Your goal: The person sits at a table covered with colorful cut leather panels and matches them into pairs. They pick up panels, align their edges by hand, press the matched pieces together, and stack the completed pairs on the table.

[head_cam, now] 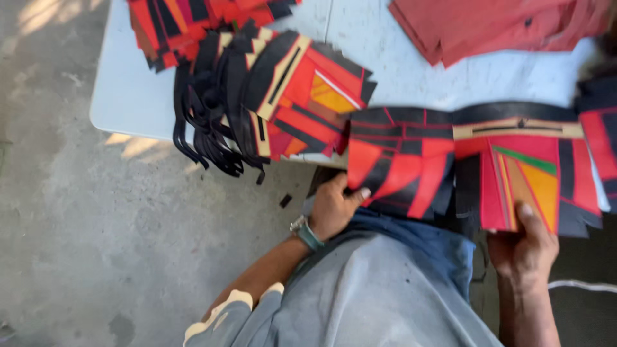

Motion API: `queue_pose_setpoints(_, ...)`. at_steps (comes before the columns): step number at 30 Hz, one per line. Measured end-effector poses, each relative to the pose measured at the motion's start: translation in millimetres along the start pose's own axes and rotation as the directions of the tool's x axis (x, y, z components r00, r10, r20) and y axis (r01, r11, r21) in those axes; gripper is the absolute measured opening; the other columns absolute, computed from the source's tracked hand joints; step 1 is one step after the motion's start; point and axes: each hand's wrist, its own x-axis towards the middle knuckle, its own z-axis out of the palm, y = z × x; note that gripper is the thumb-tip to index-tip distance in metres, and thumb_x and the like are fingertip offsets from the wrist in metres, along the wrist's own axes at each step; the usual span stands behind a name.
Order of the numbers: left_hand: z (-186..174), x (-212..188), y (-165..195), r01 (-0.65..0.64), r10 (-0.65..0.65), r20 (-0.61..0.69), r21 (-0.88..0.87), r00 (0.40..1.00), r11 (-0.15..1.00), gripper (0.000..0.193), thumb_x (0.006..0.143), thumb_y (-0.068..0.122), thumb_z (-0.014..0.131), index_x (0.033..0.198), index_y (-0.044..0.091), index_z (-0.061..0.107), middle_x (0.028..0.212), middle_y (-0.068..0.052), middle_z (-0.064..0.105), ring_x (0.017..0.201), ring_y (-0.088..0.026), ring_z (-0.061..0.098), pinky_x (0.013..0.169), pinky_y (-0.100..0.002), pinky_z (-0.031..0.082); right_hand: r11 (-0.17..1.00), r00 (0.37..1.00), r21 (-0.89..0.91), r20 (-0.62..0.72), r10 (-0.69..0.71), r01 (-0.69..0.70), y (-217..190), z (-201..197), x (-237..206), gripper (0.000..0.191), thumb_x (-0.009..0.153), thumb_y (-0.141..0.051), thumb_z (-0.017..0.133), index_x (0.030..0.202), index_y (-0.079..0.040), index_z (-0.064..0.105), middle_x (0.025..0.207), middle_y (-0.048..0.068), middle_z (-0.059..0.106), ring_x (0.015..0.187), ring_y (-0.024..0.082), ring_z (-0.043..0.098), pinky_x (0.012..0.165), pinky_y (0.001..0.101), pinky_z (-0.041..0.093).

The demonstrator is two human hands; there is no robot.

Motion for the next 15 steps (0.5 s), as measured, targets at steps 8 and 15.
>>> queue_pose_setpoints(8,-53,63,103,-0.421,0.416,-0.064,-0.155,0.907,0.894,0.024,0.102,0.013,0.069,0.125,0.007,0.064,0.112,-0.014,0.068,0.100,-0.036,0.069,0.084,-0.041,0.056,0.952,0.948,0.005,0.086,-0.305,0.306,-36,82,12,0.051,0.102,-0.024,0.054,0.145,0.004,0.052,0.146,0.014,0.058,0.141,0.029,0.058,0.129,0.0420,0.045)
queue_pose_setpoints(15,-138,120,171,-0.571,0.531,-0.259,-0.113,0.807,0.813,0.020,0.106,0.012,0.070,0.123,0.004,0.066,0.112,-0.009,0.070,0.100,-0.023,0.072,0.089,-0.032,0.058,0.869,0.815,0.063,0.318,-0.484,0.492,-86,205,48,0.046,0.104,-0.026,0.056,0.142,0.000,0.055,0.148,0.013,0.060,0.145,0.029,0.058,0.126,0.0418,0.045)
